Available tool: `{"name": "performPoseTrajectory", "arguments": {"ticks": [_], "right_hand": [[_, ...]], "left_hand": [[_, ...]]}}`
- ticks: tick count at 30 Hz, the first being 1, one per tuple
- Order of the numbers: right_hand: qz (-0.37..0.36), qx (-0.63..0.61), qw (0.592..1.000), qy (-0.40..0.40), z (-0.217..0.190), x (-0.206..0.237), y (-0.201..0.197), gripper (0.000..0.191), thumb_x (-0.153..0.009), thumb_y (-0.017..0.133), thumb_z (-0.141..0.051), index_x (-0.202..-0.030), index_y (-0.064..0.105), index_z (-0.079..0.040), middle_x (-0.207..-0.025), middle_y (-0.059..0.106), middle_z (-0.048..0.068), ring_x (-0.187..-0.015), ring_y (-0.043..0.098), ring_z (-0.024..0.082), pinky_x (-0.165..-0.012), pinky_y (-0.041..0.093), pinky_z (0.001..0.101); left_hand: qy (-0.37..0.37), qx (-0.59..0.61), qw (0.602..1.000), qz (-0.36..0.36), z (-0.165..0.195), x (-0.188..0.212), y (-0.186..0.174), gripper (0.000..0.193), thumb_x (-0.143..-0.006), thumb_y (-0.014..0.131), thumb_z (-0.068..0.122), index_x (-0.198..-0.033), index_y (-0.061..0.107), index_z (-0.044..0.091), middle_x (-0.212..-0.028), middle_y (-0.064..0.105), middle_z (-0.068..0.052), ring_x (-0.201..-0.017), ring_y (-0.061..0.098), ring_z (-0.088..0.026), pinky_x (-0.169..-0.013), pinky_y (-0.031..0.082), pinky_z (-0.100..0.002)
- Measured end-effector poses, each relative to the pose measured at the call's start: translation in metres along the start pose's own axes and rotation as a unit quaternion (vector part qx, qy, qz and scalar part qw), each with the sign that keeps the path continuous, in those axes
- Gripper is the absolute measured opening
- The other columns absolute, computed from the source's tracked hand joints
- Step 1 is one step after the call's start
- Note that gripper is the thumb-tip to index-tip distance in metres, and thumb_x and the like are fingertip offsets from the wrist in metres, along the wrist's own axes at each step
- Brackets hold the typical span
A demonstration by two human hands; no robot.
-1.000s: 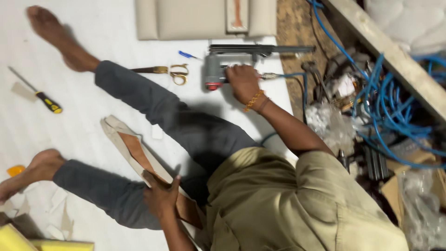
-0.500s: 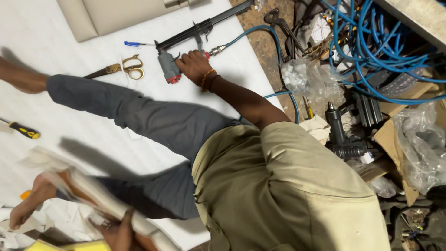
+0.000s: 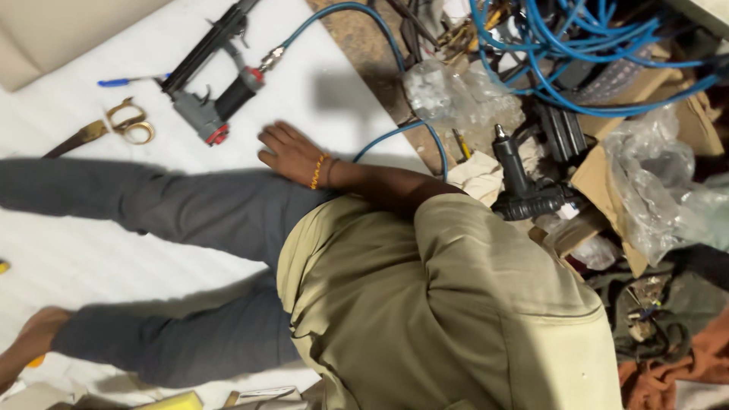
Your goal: The person sits on the floor of an upholstery workshop and wraps a strip of beige fabric around a long wooden frame piece, folding the fabric edges over the wood. They use a pneumatic nail gun to staple the fabric to the wood, pressing the strip steady with the other hand, and repeat the folding and stapling along the piece.
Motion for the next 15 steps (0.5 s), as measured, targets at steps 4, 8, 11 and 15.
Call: {"name": "performPoseTrajectory", "arguments": {"ticks": [4,8,11,15], "right_hand": [[-0.024,-0.013,1.000,-0.002,0.020,0.038,-0.001,0.020,-0.090,0.061,-0.014,-0.107,0.066,-0.003,-0.133,0.058,0.023,-0.134,0.051,0.038,-0.119,0.036,0.0497],[-0.043,-0.016,0.999,-0.008,0.037,0.045,-0.003,0.020,-0.089,0.061,-0.013,-0.106,0.066,-0.003,-0.134,0.058,0.023,-0.134,0.050,0.039,-0.118,0.037,0.0494],[-0.018,0.002,1.000,0.011,0.042,0.039,-0.009,0.021,-0.089,0.061,-0.013,-0.107,0.066,-0.003,-0.134,0.058,0.022,-0.135,0.049,0.039,-0.118,0.035,0.0515],[-0.004,0.015,1.000,0.026,0.041,0.037,-0.014,0.026,-0.085,0.061,-0.013,-0.109,0.067,-0.003,-0.136,0.057,0.024,-0.135,0.047,0.040,-0.117,0.034,0.0532]], "left_hand": [[-0.083,-0.117,0.990,0.003,0.017,0.007,-0.020,0.095,-0.088,0.067,0.012,-0.164,0.011,-0.003,-0.163,0.030,-0.028,-0.147,0.035,-0.039,-0.119,0.034,-0.051],[-0.123,-0.162,0.979,0.016,0.024,0.016,-0.029,0.091,-0.090,0.065,0.015,-0.163,0.014,-0.004,-0.164,0.028,-0.028,-0.148,0.032,-0.039,-0.121,0.031,-0.051],[-0.153,-0.187,0.970,0.021,0.024,0.025,-0.035,0.087,-0.092,0.063,0.017,-0.163,0.015,-0.005,-0.165,0.027,-0.028,-0.149,0.030,-0.039,-0.122,0.029,-0.052],[-0.180,-0.228,0.956,0.032,0.028,0.034,-0.042,0.083,-0.095,0.060,0.019,-0.162,0.018,-0.006,-0.166,0.025,-0.028,-0.151,0.027,-0.039,-0.123,0.027,-0.053]]}}
Point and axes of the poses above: each hand's wrist, its own x-axis away from the middle knuckle, its own y-axis out of the palm, z = x × y, the point moved 9 cm from there along -x, towards the middle knuckle
